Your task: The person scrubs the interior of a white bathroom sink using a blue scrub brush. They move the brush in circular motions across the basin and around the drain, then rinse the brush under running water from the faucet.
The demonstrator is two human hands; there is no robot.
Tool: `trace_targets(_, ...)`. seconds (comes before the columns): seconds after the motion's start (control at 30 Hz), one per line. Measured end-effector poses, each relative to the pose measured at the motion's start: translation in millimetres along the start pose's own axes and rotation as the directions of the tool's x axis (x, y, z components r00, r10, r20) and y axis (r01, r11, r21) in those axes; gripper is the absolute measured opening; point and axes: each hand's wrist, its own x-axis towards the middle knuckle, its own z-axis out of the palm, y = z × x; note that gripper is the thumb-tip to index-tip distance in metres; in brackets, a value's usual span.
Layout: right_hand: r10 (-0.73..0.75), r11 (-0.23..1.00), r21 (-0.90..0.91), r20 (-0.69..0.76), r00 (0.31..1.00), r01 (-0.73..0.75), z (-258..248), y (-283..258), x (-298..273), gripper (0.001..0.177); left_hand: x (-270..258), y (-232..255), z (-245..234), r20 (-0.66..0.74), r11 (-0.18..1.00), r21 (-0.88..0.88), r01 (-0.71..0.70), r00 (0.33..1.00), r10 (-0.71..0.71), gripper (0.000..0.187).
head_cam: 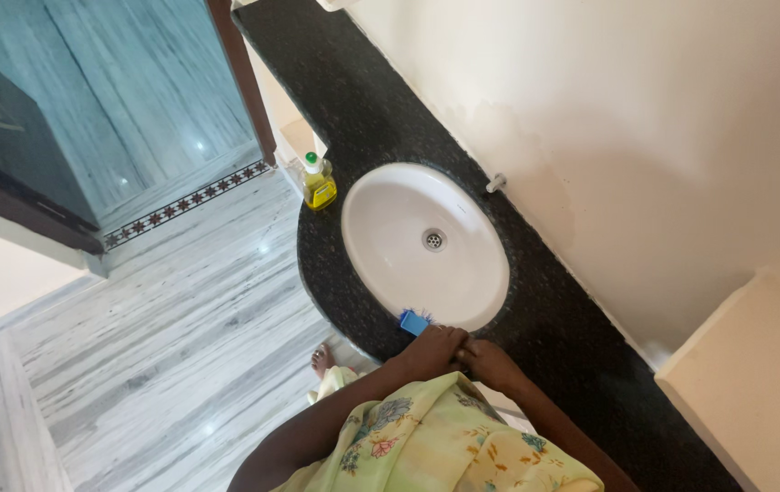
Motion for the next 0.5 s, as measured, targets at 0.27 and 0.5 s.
trace_targets(0.27,-0.217,0.963,-0.19,-0.135,0.967,0.19,36,-17,77,0.035,-23,-60,10,-0.236,0.957,0.252,0.143,0.968,-0.082,0.041)
trace_targets(0.5,-0.305,0.947,-0.183,-0.243,0.921,0.265,47,-93,160,0.031,-14,-117,-62,-0.385,0.897,0.313,0.311,0.905,-0.18,0.034)
